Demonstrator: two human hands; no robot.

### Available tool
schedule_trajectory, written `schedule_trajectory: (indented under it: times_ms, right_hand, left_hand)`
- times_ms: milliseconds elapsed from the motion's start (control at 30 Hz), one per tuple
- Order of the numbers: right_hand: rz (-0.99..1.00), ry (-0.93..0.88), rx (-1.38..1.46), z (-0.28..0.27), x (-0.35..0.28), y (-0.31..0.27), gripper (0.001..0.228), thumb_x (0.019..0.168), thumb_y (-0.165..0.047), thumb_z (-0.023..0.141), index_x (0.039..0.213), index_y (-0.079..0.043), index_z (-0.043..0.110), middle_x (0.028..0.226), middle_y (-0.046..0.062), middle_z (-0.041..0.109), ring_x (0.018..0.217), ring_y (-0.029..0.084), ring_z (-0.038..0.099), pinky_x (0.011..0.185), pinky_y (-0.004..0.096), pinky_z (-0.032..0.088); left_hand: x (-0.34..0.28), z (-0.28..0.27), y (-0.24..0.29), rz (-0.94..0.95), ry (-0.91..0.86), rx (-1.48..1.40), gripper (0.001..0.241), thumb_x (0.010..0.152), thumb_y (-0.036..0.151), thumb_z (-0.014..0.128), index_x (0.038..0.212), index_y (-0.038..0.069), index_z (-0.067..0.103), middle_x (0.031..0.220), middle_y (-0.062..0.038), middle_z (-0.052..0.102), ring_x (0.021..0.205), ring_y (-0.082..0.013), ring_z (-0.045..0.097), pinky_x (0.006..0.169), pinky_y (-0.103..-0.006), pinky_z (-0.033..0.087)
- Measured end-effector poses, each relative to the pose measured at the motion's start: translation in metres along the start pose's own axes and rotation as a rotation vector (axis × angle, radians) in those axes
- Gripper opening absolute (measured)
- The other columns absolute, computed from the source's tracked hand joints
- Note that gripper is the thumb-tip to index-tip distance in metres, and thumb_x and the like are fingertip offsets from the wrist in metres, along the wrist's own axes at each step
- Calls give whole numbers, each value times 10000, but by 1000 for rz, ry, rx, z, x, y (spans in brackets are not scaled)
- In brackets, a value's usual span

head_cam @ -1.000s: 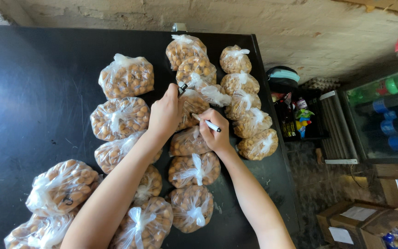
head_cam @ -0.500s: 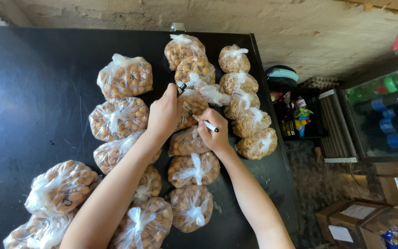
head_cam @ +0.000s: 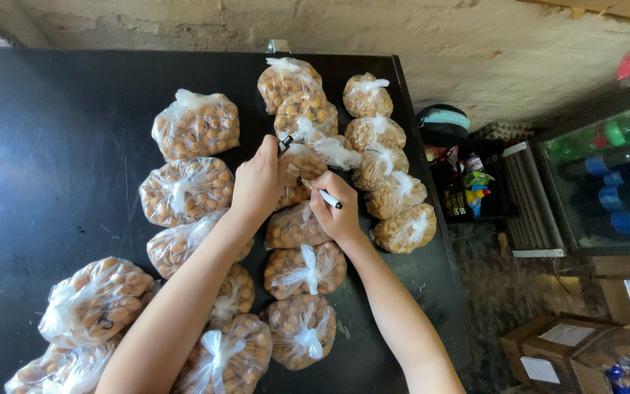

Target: The person labels small bags of nuts using a marker, sorts them into groups on a black surface, and places some items onto wooden shelves near a computer monitor.

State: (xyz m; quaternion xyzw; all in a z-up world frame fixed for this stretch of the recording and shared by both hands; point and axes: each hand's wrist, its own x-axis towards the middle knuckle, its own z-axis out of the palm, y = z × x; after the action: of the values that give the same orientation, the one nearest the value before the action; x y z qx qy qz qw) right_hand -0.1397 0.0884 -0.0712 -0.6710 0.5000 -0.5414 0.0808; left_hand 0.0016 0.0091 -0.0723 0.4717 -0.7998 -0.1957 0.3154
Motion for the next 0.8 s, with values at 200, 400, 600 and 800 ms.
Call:
schedule_trajectory:
  times_ms: [200, 400, 600, 800]
  right_hand:
    - [19, -28, 43, -2, -1, 2, 95, 862, -95, 550, 833, -38, 620, 652, 140, 601, 547, 260, 592, 513, 327, 490]
    - [69, -24, 79, -1, -1, 5, 109, 847, -120, 545, 808, -44, 613, 576, 138, 564, 454, 209, 525, 449, 298, 451]
    - [130, 70, 233, -5, -4, 12, 145, 822, -150, 567, 712, -57, 592, 522, 105, 560, 411, 138, 477, 389, 259, 382]
    - [198, 446, 429, -11, -1, 11, 183, 812, -199, 500, 723, -41, 472, 459, 58, 392, 362, 100, 347, 333, 194, 244]
  left_hand:
    - [0, 3, -3, 22, -4, -3, 271, 919, 244, 529, 1085, 61, 417, 758, -156, 565, 588, -470, 611, 555, -565, 511]
    - [1, -3, 3, 0, -26, -28, 241, 917, 206, 529, 1074, 58, 422, 754, -154, 565, 580, -469, 607, 541, -561, 510]
    - [0, -4, 3, -18, -45, -24, 256, 916, 218, 521, 1087, 61, 414, 774, -165, 570, 603, -475, 610, 562, -578, 507]
    - [-1, -17, 8, -66, 22, 2, 270, 894, 268, 545, 1083, 109, 435, 764, -126, 597, 633, -433, 631, 594, -541, 512]
